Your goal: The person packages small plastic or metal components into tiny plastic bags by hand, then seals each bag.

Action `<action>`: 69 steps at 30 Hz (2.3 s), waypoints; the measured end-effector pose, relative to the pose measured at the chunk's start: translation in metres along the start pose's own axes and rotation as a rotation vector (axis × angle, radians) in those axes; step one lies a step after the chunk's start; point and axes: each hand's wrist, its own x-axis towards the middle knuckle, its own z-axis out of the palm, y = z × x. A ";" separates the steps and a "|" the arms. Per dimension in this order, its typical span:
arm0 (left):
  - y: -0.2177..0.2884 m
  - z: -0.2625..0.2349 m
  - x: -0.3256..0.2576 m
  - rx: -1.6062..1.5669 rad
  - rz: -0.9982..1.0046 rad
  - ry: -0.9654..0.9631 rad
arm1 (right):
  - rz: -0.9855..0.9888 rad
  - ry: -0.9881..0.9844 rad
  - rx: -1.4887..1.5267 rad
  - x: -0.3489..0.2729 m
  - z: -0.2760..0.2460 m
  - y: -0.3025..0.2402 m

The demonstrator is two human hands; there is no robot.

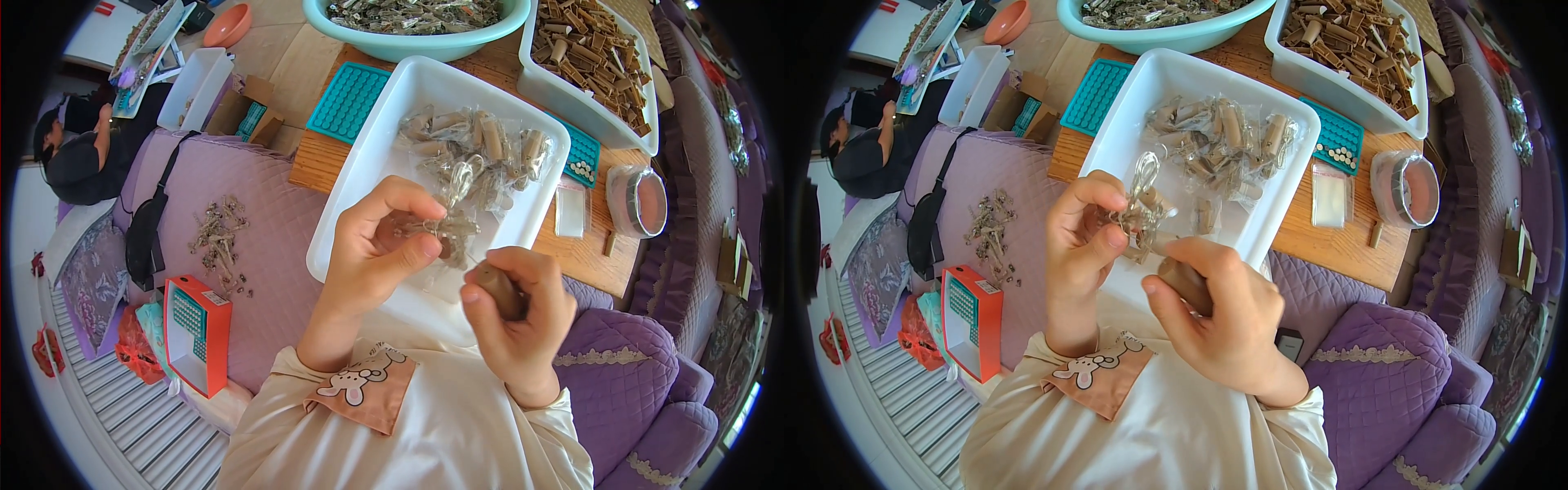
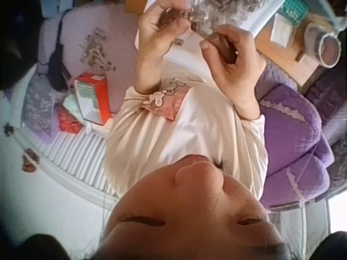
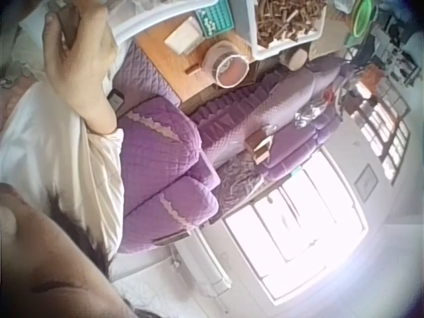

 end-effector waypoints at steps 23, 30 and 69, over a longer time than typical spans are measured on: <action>0.018 0.008 -0.008 0.292 0.108 -0.154 | -0.096 -0.032 0.007 0.023 -0.035 -0.014; 0.025 0.013 -0.011 0.431 0.141 -0.135 | 0.061 -0.109 -0.015 0.019 -0.034 -0.021; 0.023 0.007 -0.010 0.138 0.037 -0.049 | 0.188 -0.906 0.431 0.050 -0.053 0.043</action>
